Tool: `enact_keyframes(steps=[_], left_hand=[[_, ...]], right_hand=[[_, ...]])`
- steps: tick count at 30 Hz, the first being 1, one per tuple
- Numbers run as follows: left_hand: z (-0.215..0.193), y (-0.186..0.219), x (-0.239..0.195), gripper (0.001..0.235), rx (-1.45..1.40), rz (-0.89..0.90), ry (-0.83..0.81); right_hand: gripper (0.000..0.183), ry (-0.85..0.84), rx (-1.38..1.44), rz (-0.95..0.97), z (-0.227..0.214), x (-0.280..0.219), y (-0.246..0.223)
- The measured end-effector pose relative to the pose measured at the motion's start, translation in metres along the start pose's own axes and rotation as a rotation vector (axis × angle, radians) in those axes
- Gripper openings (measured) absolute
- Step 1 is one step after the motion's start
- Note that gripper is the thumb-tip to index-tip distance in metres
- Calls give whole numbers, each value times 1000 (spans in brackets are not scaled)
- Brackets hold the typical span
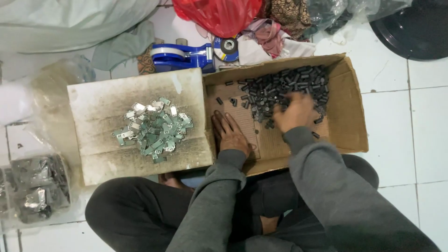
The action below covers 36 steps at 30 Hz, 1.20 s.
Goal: The person sits on the floor and assembles small metal and plastic hardware components by hand. They pick up a metal piece and a black plastic piece, fit them together, and place the assembled unit into a plastic bag. The person repeats this process, handling the components one at a time.
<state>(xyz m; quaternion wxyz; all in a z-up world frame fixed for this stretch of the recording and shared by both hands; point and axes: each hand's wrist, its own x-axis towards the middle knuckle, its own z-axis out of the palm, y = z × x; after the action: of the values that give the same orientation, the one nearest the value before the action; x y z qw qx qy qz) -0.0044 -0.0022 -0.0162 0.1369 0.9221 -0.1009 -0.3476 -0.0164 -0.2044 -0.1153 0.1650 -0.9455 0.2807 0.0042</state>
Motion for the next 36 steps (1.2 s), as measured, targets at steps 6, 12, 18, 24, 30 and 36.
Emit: enact_keyframes(steps=[6, 12, 18, 24, 30, 36], left_hand=[[48, -8, 28, 142, 603, -39, 9], [28, -5, 10, 138, 617, -32, -12], [-15, 1, -24, 57, 806, 121, 1], [-13, 5, -27, 77, 793, 60, -60], [5, 0, -19, 62, 1068, 105, 20], [25, -10, -6, 64, 1000, 94, 28]], right_hand=[[92, -63, 190, 331, -43, 30, -7], [80, 60, 293, 238, -53, 20, -33], [75, -142, 254, 202, 37, 41, 12], [81, -276, 151, -81, 30, -33, -38], [34, -242, 180, -165, 37, -8, 21], [44, -40, 221, 27, 17, 64, 49]])
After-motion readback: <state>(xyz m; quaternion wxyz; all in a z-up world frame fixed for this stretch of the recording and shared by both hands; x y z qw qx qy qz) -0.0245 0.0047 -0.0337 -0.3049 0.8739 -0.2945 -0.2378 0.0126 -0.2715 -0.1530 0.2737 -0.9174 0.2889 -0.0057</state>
